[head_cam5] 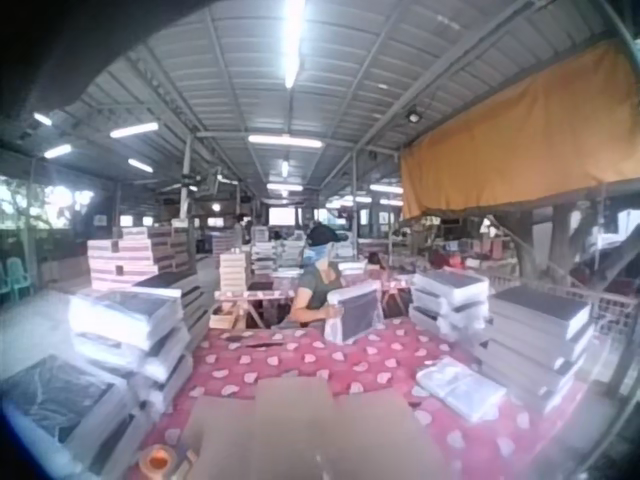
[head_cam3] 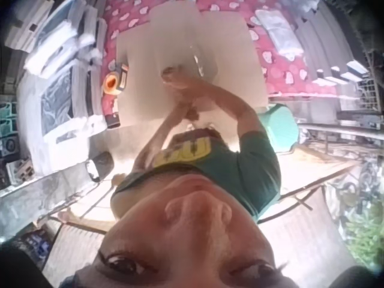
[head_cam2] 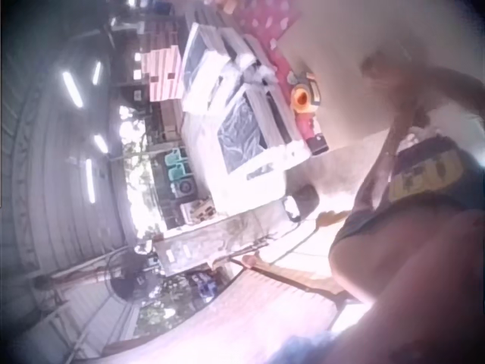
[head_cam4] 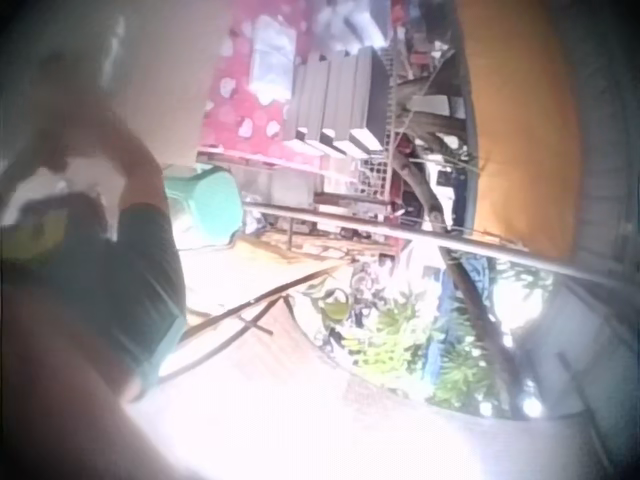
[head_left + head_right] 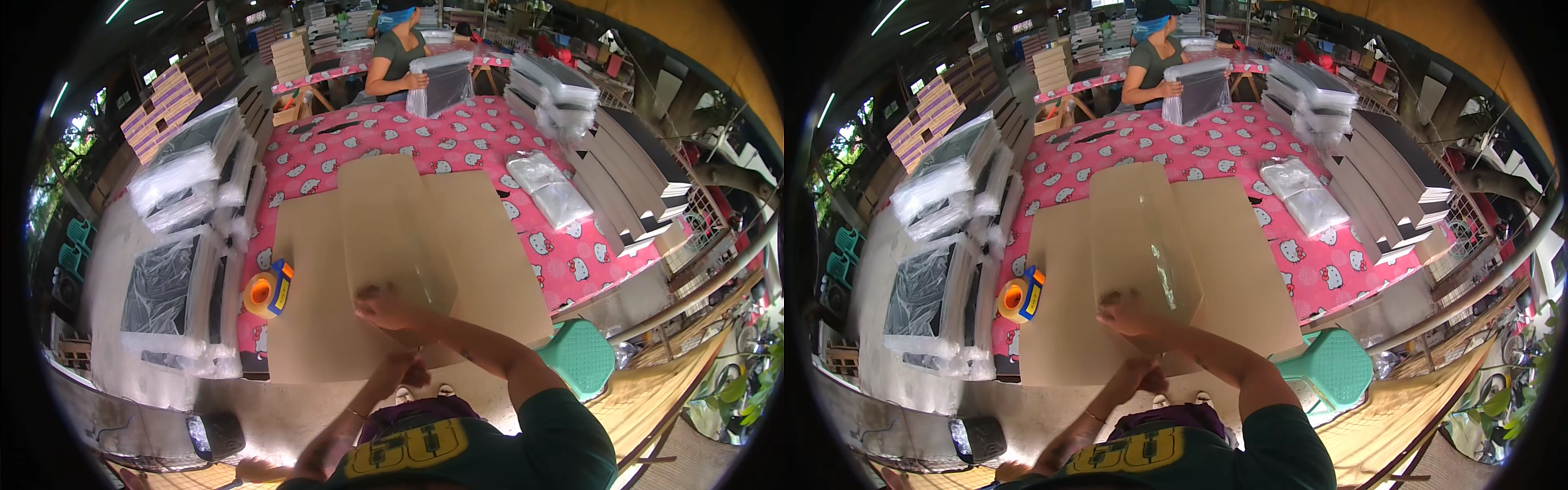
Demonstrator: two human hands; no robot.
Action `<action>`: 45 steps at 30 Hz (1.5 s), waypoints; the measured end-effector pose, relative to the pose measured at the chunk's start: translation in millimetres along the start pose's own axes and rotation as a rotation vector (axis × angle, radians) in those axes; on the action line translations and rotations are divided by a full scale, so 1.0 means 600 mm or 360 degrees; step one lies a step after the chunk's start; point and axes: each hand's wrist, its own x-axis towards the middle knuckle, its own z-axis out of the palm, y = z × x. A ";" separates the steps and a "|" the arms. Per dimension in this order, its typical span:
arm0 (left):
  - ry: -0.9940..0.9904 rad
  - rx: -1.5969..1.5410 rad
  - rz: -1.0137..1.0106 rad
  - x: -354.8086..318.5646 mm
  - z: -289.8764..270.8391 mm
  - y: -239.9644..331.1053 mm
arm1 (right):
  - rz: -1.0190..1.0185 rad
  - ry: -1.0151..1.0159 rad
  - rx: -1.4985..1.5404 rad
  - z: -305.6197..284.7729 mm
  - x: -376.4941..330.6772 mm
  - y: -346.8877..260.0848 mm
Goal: The person wraps packages by placing framed items and other flat objects inside brown paper, folding the paper over them, and securing the edges with a handheld tape dispenser.
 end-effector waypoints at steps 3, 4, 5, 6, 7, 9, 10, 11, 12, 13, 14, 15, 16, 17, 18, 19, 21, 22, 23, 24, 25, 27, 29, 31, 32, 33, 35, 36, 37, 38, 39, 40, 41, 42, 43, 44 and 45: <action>0.0281 0.0922 0.0633 0.023 -0.025 0.123 | 0.0120 0.0067 -0.0081 -0.051 0.021 0.124; 0.0522 0.1293 0.1162 0.061 -0.052 0.167 | 0.0030 0.0643 0.0026 -0.076 0.023 0.159; 0.0733 0.1578 0.1475 0.086 -0.052 0.218 | -0.0013 0.0609 -0.0384 -0.102 0.019 0.185; 0.0683 0.1973 0.1461 0.117 -0.060 0.256 | 0.0133 0.0406 -0.0666 -0.117 0.008 0.207; 0.0725 0.2420 0.1371 0.159 -0.112 0.252 | 0.0188 0.0176 -0.0637 -0.121 0.007 0.204; 0.0658 0.2820 0.1294 0.190 -0.178 0.206 | 0.0191 -0.0073 -0.0595 -0.106 -0.023 0.191; 0.0602 0.2770 0.1349 0.185 -0.185 0.195 | 0.0134 -0.0082 -0.0599 -0.103 -0.044 0.182; 0.0547 0.2719 0.1404 0.180 -0.193 0.187 | 0.0076 -0.0088 -0.0602 -0.104 -0.061 0.175; 0.0396 0.2885 0.1438 0.162 -0.197 0.175 | 0.0060 -0.0073 -0.0613 -0.099 -0.087 0.163; 0.0244 0.3042 0.1509 0.148 -0.193 0.182 | 0.0048 -0.0051 -0.0653 -0.108 -0.113 0.164; 0.0087 0.3193 0.1579 0.138 -0.186 0.188 | 0.0032 -0.0030 -0.0691 -0.115 -0.136 0.163; 0.0043 0.3317 0.1585 0.130 -0.183 0.192 | 0.0073 0.0007 -0.0696 -0.114 -0.150 0.163; -0.0002 0.3440 0.1588 0.124 -0.181 0.195 | 0.0112 0.0043 -0.0699 -0.113 -0.161 0.163; -0.0050 0.3563 0.1589 0.121 -0.181 0.195 | 0.0151 0.0077 -0.0700 -0.108 -0.170 0.163; 0.0013 0.3593 0.1673 0.124 -0.185 0.187 | 0.0201 0.0236 -0.0784 -0.102 -0.178 0.164; 0.0077 0.3621 0.1756 0.127 -0.190 0.175 | 0.0251 0.0395 -0.0866 -0.092 -0.186 0.162; 0.0201 0.3708 0.1792 0.133 -0.187 0.144 | 0.0213 0.0604 -0.0886 -0.058 -0.203 0.157; 0.0246 0.3773 0.1763 0.141 -0.176 0.129 | 0.0139 0.0665 -0.0834 -0.023 -0.214 0.165; 0.0310 0.3841 0.1718 0.148 -0.170 0.119 | 0.0048 0.0727 -0.0775 0.002 -0.218 0.166; 0.0353 0.4003 0.1734 0.146 -0.171 0.107 | 0.0120 0.0655 -0.0686 0.014 -0.214 0.148; 0.0374 0.4159 0.1753 0.145 -0.171 0.094 | 0.0206 0.0579 -0.0591 0.024 -0.213 0.122; 0.0252 0.4107 0.1734 0.141 -0.164 0.077 | 0.0302 0.0502 -0.0487 0.026 -0.213 0.099; -0.0005 0.3687 0.1627 0.133 -0.150 0.067 | 0.0324 0.0498 -0.0467 0.023 -0.220 0.093; -0.0084 0.3110 0.1543 0.121 -0.162 0.085 | 0.0345 0.0485 -0.0537 0.018 -0.211 0.088; -0.0116 0.2824 0.1483 0.116 -0.169 0.096 | 0.0354 0.0477 -0.0571 0.015 -0.208 0.086; -0.0138 0.2681 0.1333 0.117 -0.165 0.109 | 0.0359 0.0487 -0.0527 0.013 -0.214 0.094; -0.0172 0.2393 0.1029 0.123 -0.154 0.133 | 0.0364 0.0508 -0.0438 0.003 -0.229 0.116; -0.0181 0.2466 0.1075 0.125 -0.155 0.134 | 0.0380 0.0508 -0.0434 -0.006 -0.235 0.120; -0.0191 0.2538 0.1122 0.126 -0.155 0.135 | 0.0396 0.0507 -0.0430 -0.015 -0.244 0.122; -0.0201 0.2610 0.1169 0.127 -0.153 0.134 | 0.0412 0.0506 -0.0426 -0.023 -0.249 0.124; -0.0170 0.2715 0.1280 0.129 -0.152 0.129 | 0.0396 0.0500 -0.0422 -0.026 -0.249 0.127; -0.0140 0.2818 0.1392 0.134 -0.152 0.119 | 0.0379 0.0493 -0.0419 -0.029 -0.250 0.131; -0.0109 0.2919 0.1507 0.139 -0.150 0.107 | 0.0363 0.0486 -0.0415 -0.031 -0.252 0.133; -0.0029 0.3061 0.1504 0.147 -0.155 0.089 | 0.0346 0.0486 -0.0395 -0.032 -0.252 0.134; 0.0053 0.3210 0.1499 0.154 -0.160 0.075 | 0.0327 0.0494 -0.0373 -0.033 -0.247 0.133; 0.0140 0.3358 0.1489 0.158 -0.165 0.061 | 0.0305 0.0500 -0.0351 -0.033 -0.244 0.130; 0.0174 0.3359 0.1637 0.162 -0.145 0.059 | 0.0338 0.0483 -0.0343 -0.031 -0.248 0.131</action>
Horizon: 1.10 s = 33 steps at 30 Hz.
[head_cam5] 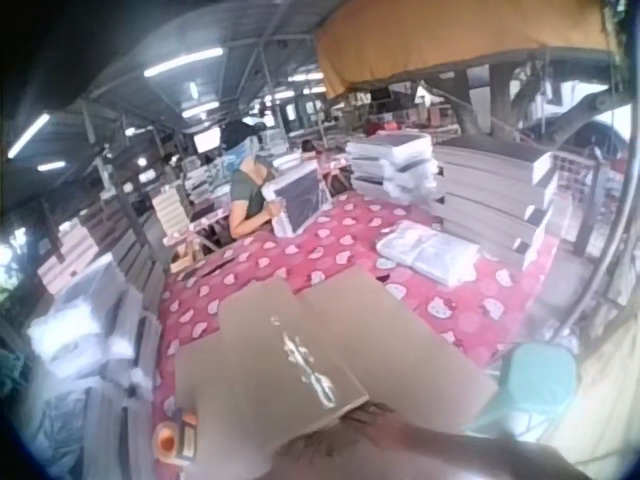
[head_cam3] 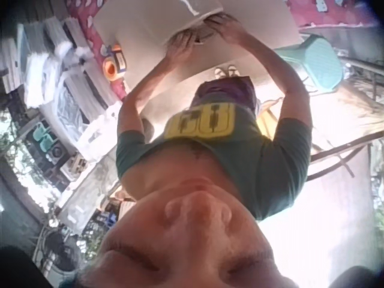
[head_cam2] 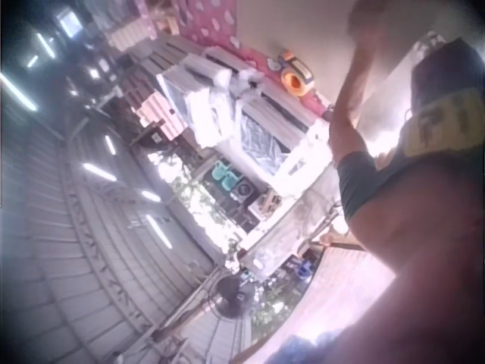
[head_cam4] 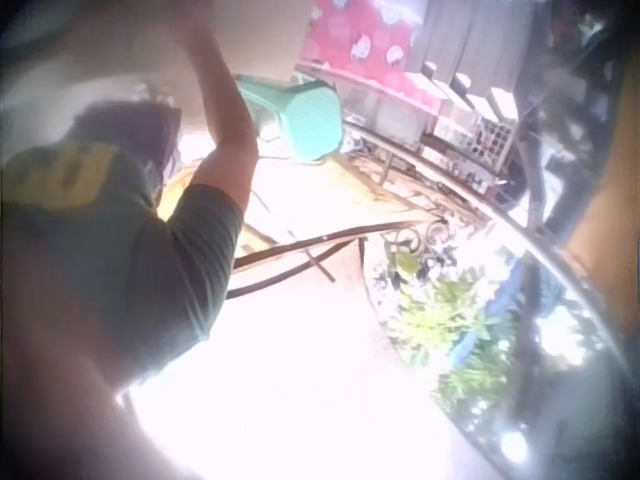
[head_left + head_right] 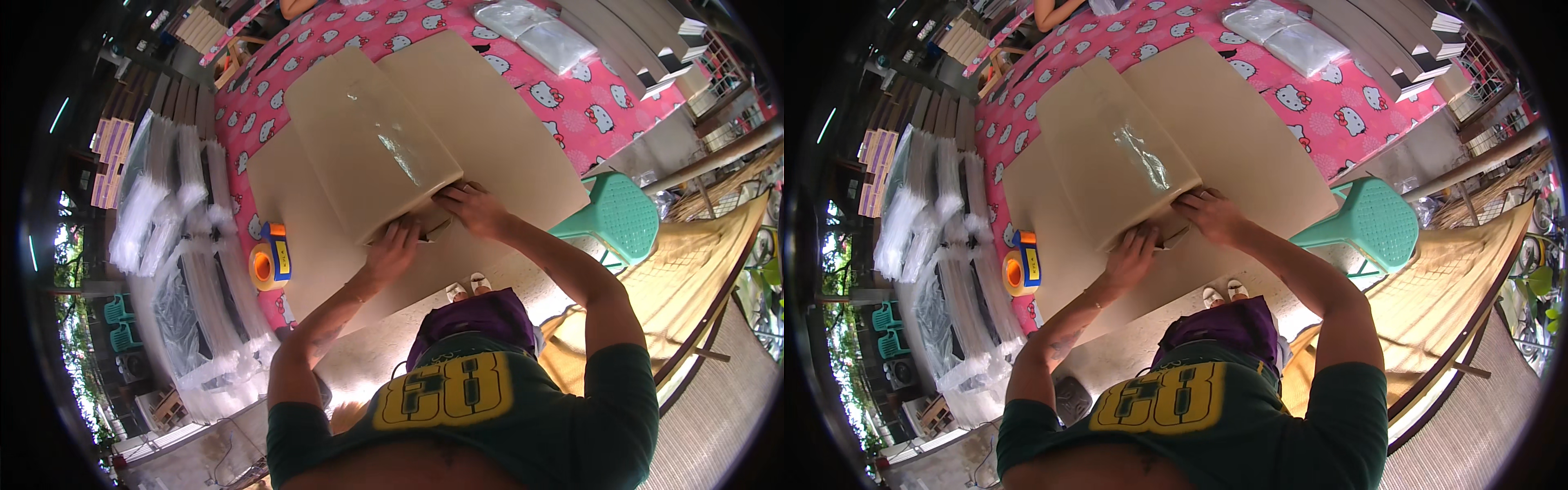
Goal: The person wraps packages by placing framed items and other flat objects inside brown paper, folding the paper over them, and securing the edges with a handheld tape dispenser.
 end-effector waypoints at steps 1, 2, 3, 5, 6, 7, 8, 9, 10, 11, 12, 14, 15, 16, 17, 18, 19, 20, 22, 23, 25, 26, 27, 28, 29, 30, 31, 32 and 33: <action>0.0110 0.0049 0.0042 0.025 -0.015 0.016 | 0.0030 -0.0019 0.0002 0.003 -0.004 0.001; 0.0219 0.0097 0.0083 0.046 -0.034 0.024 | 0.0057 -0.0039 0.0004 0.006 -0.008 0.002; 0.0221 0.0079 0.0077 0.066 -0.058 0.020 | 0.0066 -0.0014 -0.0001 0.010 -0.011 0.004; 0.0218 0.0040 0.0067 0.093 -0.094 0.013 | 0.0086 0.0034 -0.0005 0.017 -0.017 0.010; 0.0155 0.0038 0.0116 0.087 -0.099 0.013 | 0.0090 0.0007 0.0008 0.015 -0.017 0.010; 0.0093 0.0036 0.0167 0.080 -0.105 0.014 | 0.0097 -0.0020 0.0020 0.013 -0.017 0.012; 0.0032 0.0032 0.0220 0.074 -0.110 0.016 | 0.0105 -0.0046 0.0031 0.011 -0.019 0.013; -0.0029 -0.0067 0.0122 0.053 -0.101 0.015 | 0.0065 -0.0033 0.0033 0.012 -0.015 0.013; -0.0088 -0.0164 0.0026 0.020 -0.075 0.015 | 0.0026 -0.0015 0.0035 0.016 -0.011 0.012; -0.0150 -0.0270 -0.0066 0.000 -0.059 0.017 | -0.0002 -0.0003 0.0036 0.021 -0.012 0.013; -0.0153 -0.0353 -0.0161 0.001 -0.062 0.021 | 0.0009 -0.0023 0.0005 0.022 -0.013 0.016; -0.0160 -0.0517 -0.0354 0.006 -0.065 0.027 | 0.0027 -0.0063 -0.0053 0.023 -0.015 0.020; -0.0097 -0.0459 -0.0357 0.010 -0.065 0.039 | 0.0025 -0.0059 -0.0060 0.026 -0.016 0.018; -0.0023 -0.0404 -0.0357 0.024 -0.065 0.056 | 0.0021 -0.0055 -0.0080 0.024 -0.017 0.019; 0.0051 -0.0349 -0.0355 0.036 -0.070 0.064 | 0.0018 -0.0051 -0.0099 0.023 -0.019 0.019; 0.0105 -0.0222 -0.0290 0.049 -0.079 0.063 | 0.0050 -0.0066 -0.0100 0.022 -0.022 0.020; 0.0163 -0.0093 -0.0229 0.064 -0.089 0.060 | 0.0076 -0.0081 -0.0104 0.020 -0.024 0.019; 0.0222 0.0035 -0.0165 0.080 -0.096 0.055 | 0.0106 -0.0095 -0.0110 0.018 -0.024 0.019; 0.0290 -0.0024 -0.0146 0.089 -0.090 0.026 | 0.0085 0.0057 -0.0137 0.017 -0.024 0.017; 0.0326 -0.0058 -0.0137 0.087 -0.085 0.017 | 0.0077 0.0130 -0.0153 0.017 -0.026 0.016; 0.0250 -0.0191 -0.0261 0.071 -0.076 -0.007 | 0.0014 0.0388 -0.0385 0.010 -0.022 -0.003; 0.0212 -0.0256 -0.0329 0.061 -0.071 -0.019 | -0.0019 0.0517 -0.0498 0.008 -0.016 -0.012; 0.0166 -0.0312 -0.0348 0.063 -0.068 -0.022 | -0.0058 0.0480 -0.0395 0.004 -0.006 -0.009; 0.0125 -0.0354 -0.0362 0.072 -0.073 -0.030 | -0.0100 0.0458 -0.0296 -0.003 0.021 -0.003; 0.0084 -0.0394 -0.0379 0.081 -0.078 -0.038 | -0.0146 0.0435 -0.0194 -0.011 0.041 0.006; -0.0061 -0.0454 -0.0450 0.099 -0.097 -0.049 | -0.0112 0.0371 -0.0095 -0.018 0.058 0.018; -0.0207 -0.0534 -0.0531 0.119 -0.117 -0.051 | -0.0079 0.0283 0.0003 -0.023 0.063 0.029; -0.0353 -0.0613 -0.0610 0.136 -0.127 -0.056 | -0.0044 0.0196 0.0101 -0.025 0.068 0.035; -0.0258 -0.0647 -0.0604 0.133 -0.123 -0.066 | 0.0009 0.0205 0.0112 -0.020 0.077 0.027</action>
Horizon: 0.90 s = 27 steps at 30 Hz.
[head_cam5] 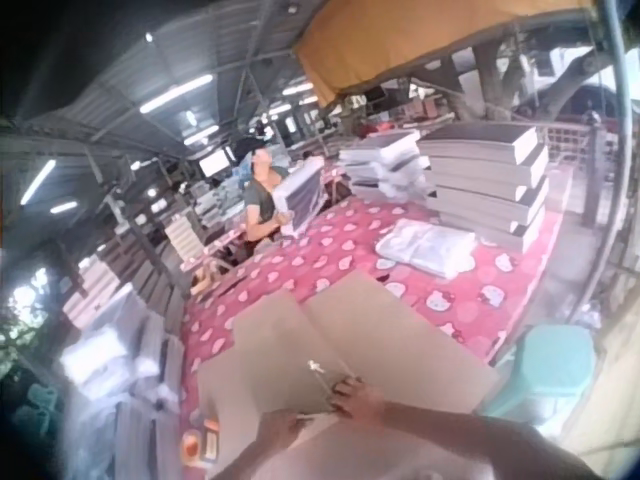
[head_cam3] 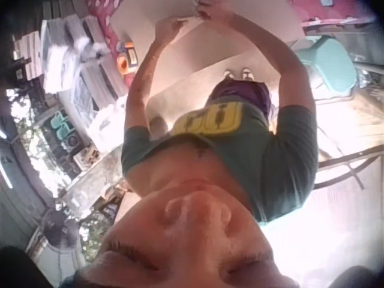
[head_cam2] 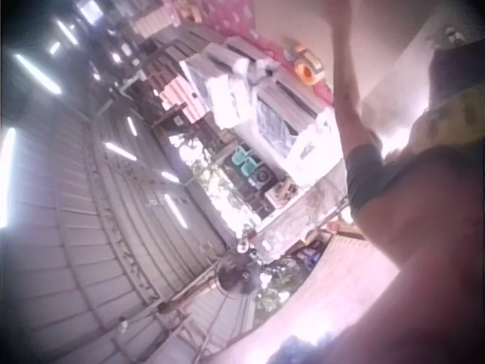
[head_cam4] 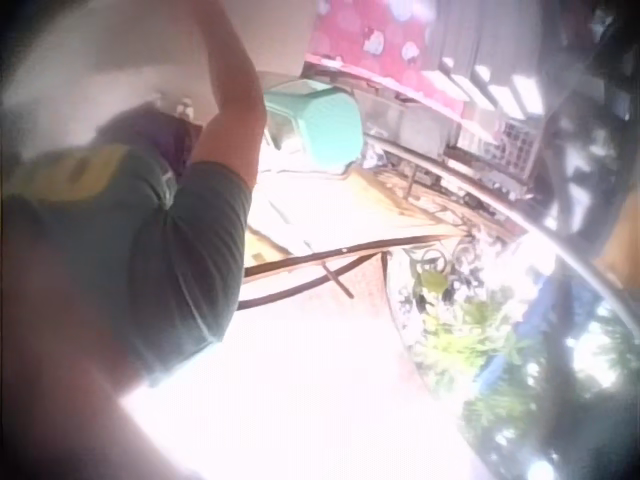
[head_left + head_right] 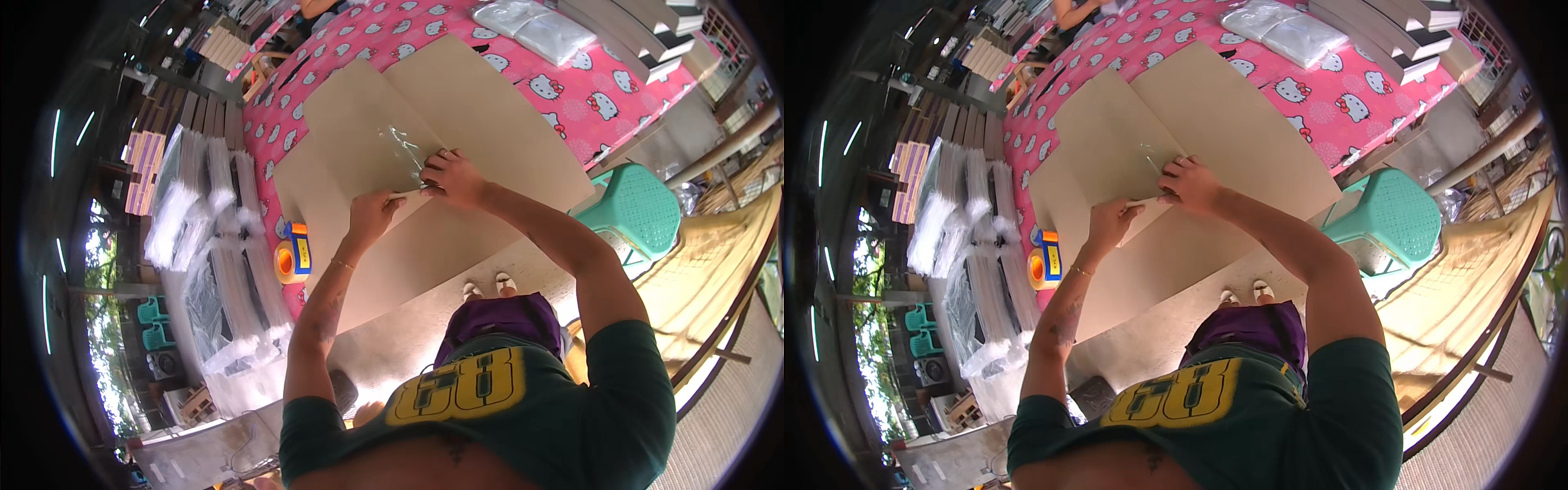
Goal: The person wraps packages by placing framed items and other flat objects inside brown paper, folding the paper over them, and securing the edges with a handheld tape dispenser.
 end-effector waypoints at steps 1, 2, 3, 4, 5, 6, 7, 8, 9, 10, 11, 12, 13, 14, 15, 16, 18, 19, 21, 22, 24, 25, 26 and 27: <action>0.0087 -0.0045 0.0037 0.007 0.003 -0.013 | 0.0057 0.0016 0.0000 0.006 0.009 -0.005; 0.0174 -0.0090 0.0078 0.009 0.005 -0.027 | 0.0115 0.0033 -0.0002 0.012 0.017 -0.009; 0.0246 -0.0171 0.0025 0.011 0.007 -0.026 | 0.0243 0.0012 0.0000 0.011 0.023 -0.014; 0.0309 -0.0247 -0.0030 0.005 0.013 -0.020 | 0.0374 -0.0008 0.0011 0.015 0.023 -0.028; 0.0372 -0.0324 -0.0085 0.005 0.018 -0.015 | 0.0507 -0.0029 0.0021 0.018 0.024 -0.044; 0.0425 -0.0348 -0.0139 0.006 0.026 -0.017 | 0.0660 0.0077 0.0020 0.027 0.019 -0.061; 0.0490 -0.0364 -0.0198 0.012 0.034 -0.028 | 0.0799 0.0188 0.0023 0.041 0.020 -0.076; 0.0555 -0.0379 -0.0258 0.014 0.042 -0.040 | 0.0937 0.0298 0.0028 0.056 0.021 -0.092; 0.0564 -0.0350 -0.0261 0.019 0.049 -0.044 | 0.1132 0.0465 0.0140 0.069 0.017 -0.102; 0.0573 -0.0319 -0.0271 0.020 0.055 -0.045 | 0.1321 0.0627 0.0259 0.082 0.009 -0.112; 0.0582 -0.0287 -0.0285 0.018 0.056 -0.052 | 0.1508 0.0787 0.0384 0.093 0.008 -0.114; 0.0671 -0.0433 -0.0316 0.010 0.052 -0.064 | 0.1483 0.0751 0.0409 0.095 0.006 -0.111; 0.0758 -0.0577 -0.0347 -0.002 0.041 -0.083 | 0.1461 0.0716 0.0435 0.096 0.005 -0.107; 0.0845 -0.0720 -0.0377 -0.018 0.026 -0.106 | 0.1439 0.0680 0.0462 0.100 0.006 -0.106; 0.1255 -0.0239 -0.0448 -0.050 0.010 -0.134 | 0.1464 0.0681 0.0439 0.097 0.006 -0.099; 0.1385 0.0267 -0.0486 -0.085 -0.018 -0.171 | 0.1500 0.0688 0.0410 0.093 0.003 -0.092; 0.0921 0.0653 -0.1075 -0.205 -0.012 -0.256 | 0.1488 0.0729 0.0389 0.088 0.004 -0.100; 0.0789 0.1004 -0.1209 -0.253 -0.004 -0.284 | 0.1453 0.0748 0.0403 0.092 0.010 -0.112; 0.0566 0.1111 -0.1088 -0.261 -0.019 -0.296 | 0.1436 0.0798 0.0396 0.095 0.005 -0.117; 0.0454 0.1161 -0.1023 -0.262 -0.025 -0.299 | 0.1436 0.0823 0.0397 0.095 0.005 -0.113; 0.0222 0.0709 -0.1230 -0.279 -0.041 -0.340 | 0.1450 0.0840 0.0422 0.100 0.000 -0.119; 0.0121 0.0493 -0.1315 -0.276 -0.050 -0.358 | 0.1468 0.0859 0.0443 0.103 0.003 -0.121; 0.0084 0.0645 -0.1208 -0.297 -0.050 -0.362 | 0.1485 0.0879 0.0466 0.105 0.006 -0.123; 0.0183 0.0434 -0.1087 -0.295 -0.057 -0.359 | 0.1481 0.0879 0.0460 0.110 0.002 -0.123</action>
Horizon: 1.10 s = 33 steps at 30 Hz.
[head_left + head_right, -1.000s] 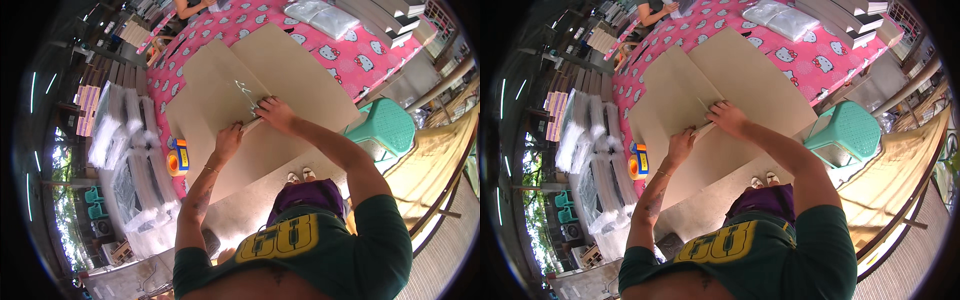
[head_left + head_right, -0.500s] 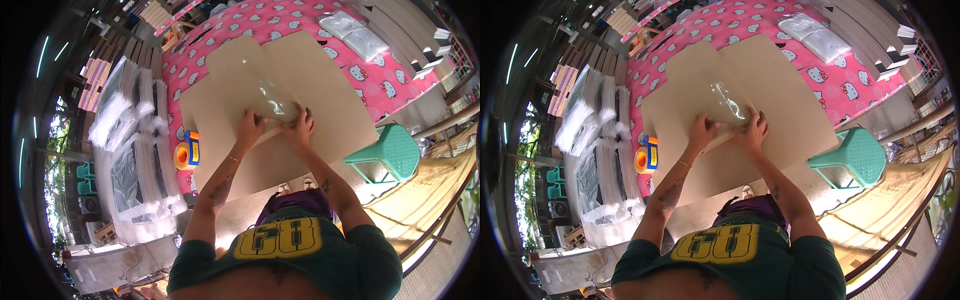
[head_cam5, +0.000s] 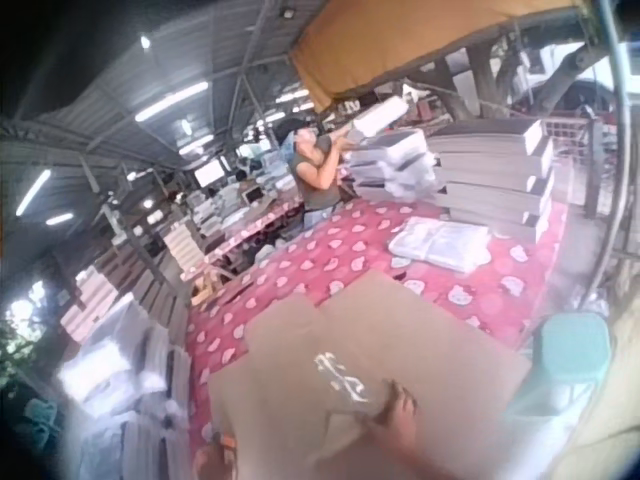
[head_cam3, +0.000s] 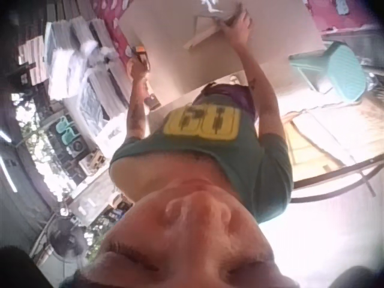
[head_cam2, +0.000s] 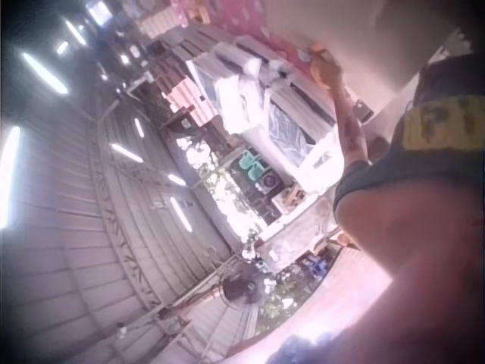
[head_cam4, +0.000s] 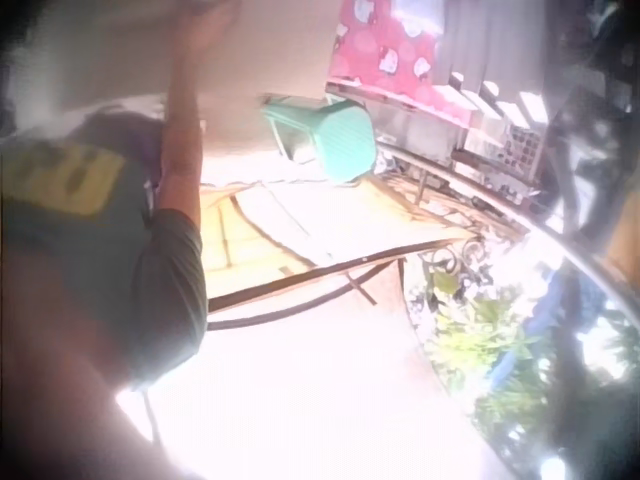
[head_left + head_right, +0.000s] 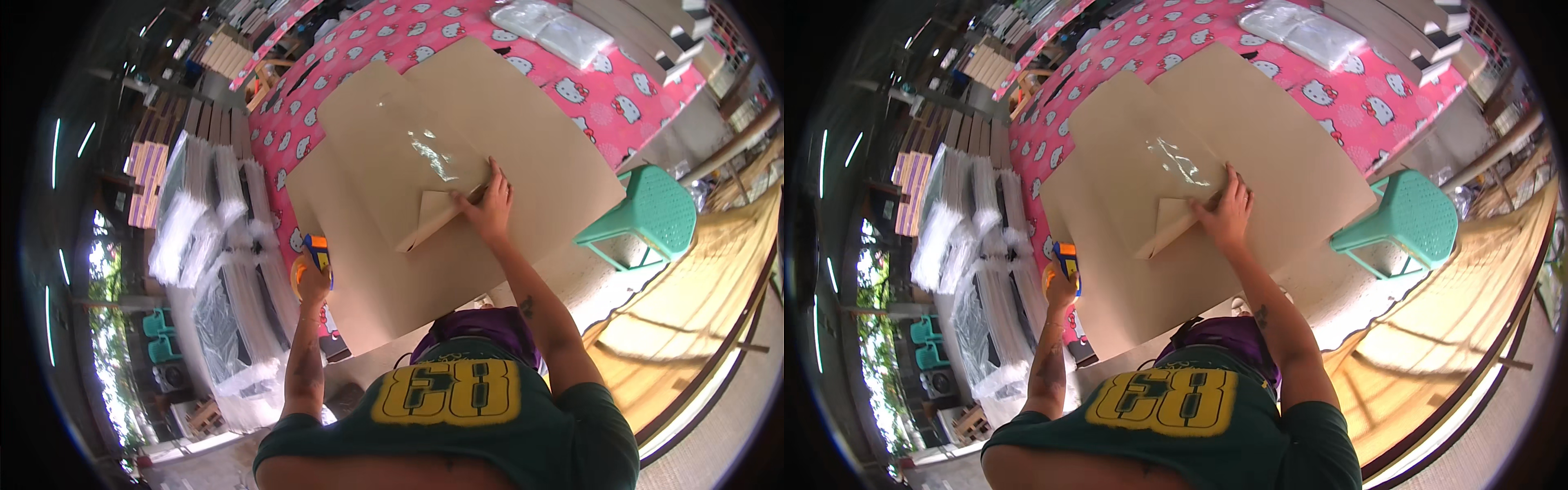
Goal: The person wraps packages by placing framed items and other flat objects inside brown paper, folding the paper over them, and securing the edges with a handheld tape dispenser.
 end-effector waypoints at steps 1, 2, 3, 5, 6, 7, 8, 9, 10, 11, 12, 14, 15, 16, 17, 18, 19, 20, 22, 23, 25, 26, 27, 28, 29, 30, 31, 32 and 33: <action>0.0033 -0.0241 0.0123 0.010 -0.020 0.017 | -0.0004 0.0023 -0.0007 0.000 0.003 0.004; 0.0058 -0.0482 0.0246 0.021 -0.041 0.034 | -0.0008 0.0046 -0.0013 0.001 0.006 0.007; 0.0370 -0.0542 0.0658 0.026 -0.087 0.091 | 0.0004 0.0093 -0.0021 0.003 0.011 0.005; 0.0024 -0.0879 0.0854 0.025 -0.189 0.224 | 0.0017 0.0105 -0.0063 0.001 0.004 0.002; -0.0157 -0.1048 0.0902 0.019 -0.243 0.305 | 0.0015 0.0117 -0.0046 -0.004 0.006 0.005; -0.0162 -0.0927 0.1176 0.028 -0.267 0.361 | 0.0001 0.0110 -0.0011 -0.004 0.005 0.002; -0.0165 -0.0834 0.1460 0.041 -0.286 0.419 | -0.0011 0.0119 0.0006 -0.006 0.006 0.002; -0.0266 -0.0793 0.1593 0.051 -0.290 0.481 | 0.0004 0.0103 0.0012 -0.006 0.005 0.003; -0.0358 -0.0744 0.1630 0.074 -0.277 0.522 | 0.0015 0.0080 0.0025 -0.004 0.002 -0.001; -0.0453 -0.0692 0.1661 0.098 -0.261 0.554 | 0.0028 0.0052 0.0040 -0.002 -0.004 -0.005; -0.0484 -0.0513 0.1713 0.130 -0.234 0.584 | 0.0029 0.0053 0.0023 0.000 -0.004 -0.005; -0.0745 -0.0221 0.1703 0.172 -0.204 0.632 | 0.0046 0.0061 -0.0014 0.003 -0.003 0.000; -0.0969 -0.0108 0.1622 0.181 -0.203 0.646 | 0.0042 0.0077 -0.0033 0.004 -0.005 -0.002; -0.1187 0.0007 0.1526 0.184 -0.201 0.650 | 0.0034 0.0086 -0.0051 0.006 -0.006 -0.005; -0.1221 0.0096 0.1513 0.186 -0.199 0.644 | 0.0022 0.0090 -0.0067 0.007 -0.008 -0.007; -0.1254 0.0181 0.1509 0.187 -0.203 0.644 | 0.0025 0.0117 -0.0073 0.002 -0.005 -0.003; -0.1286 0.0263 0.1500 0.186 -0.207 0.639 | 0.0023 0.0140 -0.0079 -0.002 -0.002 0.001; -0.1323 0.0270 0.1527 0.183 -0.210 0.626 | 0.0019 0.0159 -0.0086 -0.005 -0.002 0.003; -0.1387 0.0277 0.1574 0.182 -0.208 0.577 | 0.0016 0.0134 -0.0079 -0.006 -0.002 0.002; -0.1384 0.0232 0.1532 0.176 -0.208 0.543 | 0.0011 0.0122 -0.0077 -0.008 -0.001 0.002; -0.1380 0.0201 0.1389 0.156 -0.221 0.469 | 0.0009 0.0106 -0.0058 -0.007 0.000 -0.003; -0.1391 0.0207 0.1297 0.144 -0.226 0.435 | 0.0011 0.0098 -0.0058 -0.008 0.000 -0.001; -0.1400 0.0233 0.1284 0.140 -0.229 0.383 | -0.0024 0.0075 -0.0126 -0.009 0.002 0.003; -0.1408 0.0256 0.1269 0.136 -0.229 0.346 | -0.0062 0.0050 -0.0194 -0.007 0.002 0.006; -0.1339 0.0317 0.1282 0.128 -0.232 0.340 | -0.0102 0.0026 -0.0253 -0.003 0.005 0.004; -0.1278 0.0371 0.1286 0.117 -0.232 0.332 | -0.0085 0.0014 -0.0299 -0.002 0.006 0.000; -0.1218 0.0424 0.1288 0.108 -0.231 0.327 | -0.0069 0.0002 -0.0347 -0.005 0.009 -0.001; -0.1320 0.0526 0.1420 0.123 -0.225 0.337 | -0.0054 -0.0008 -0.0395 -0.008 0.011 -0.002; -0.1434 0.0599 0.1499 0.149 -0.213 0.333 | -0.0088 -0.0092 -0.0364 -0.008 0.002 -0.009</action>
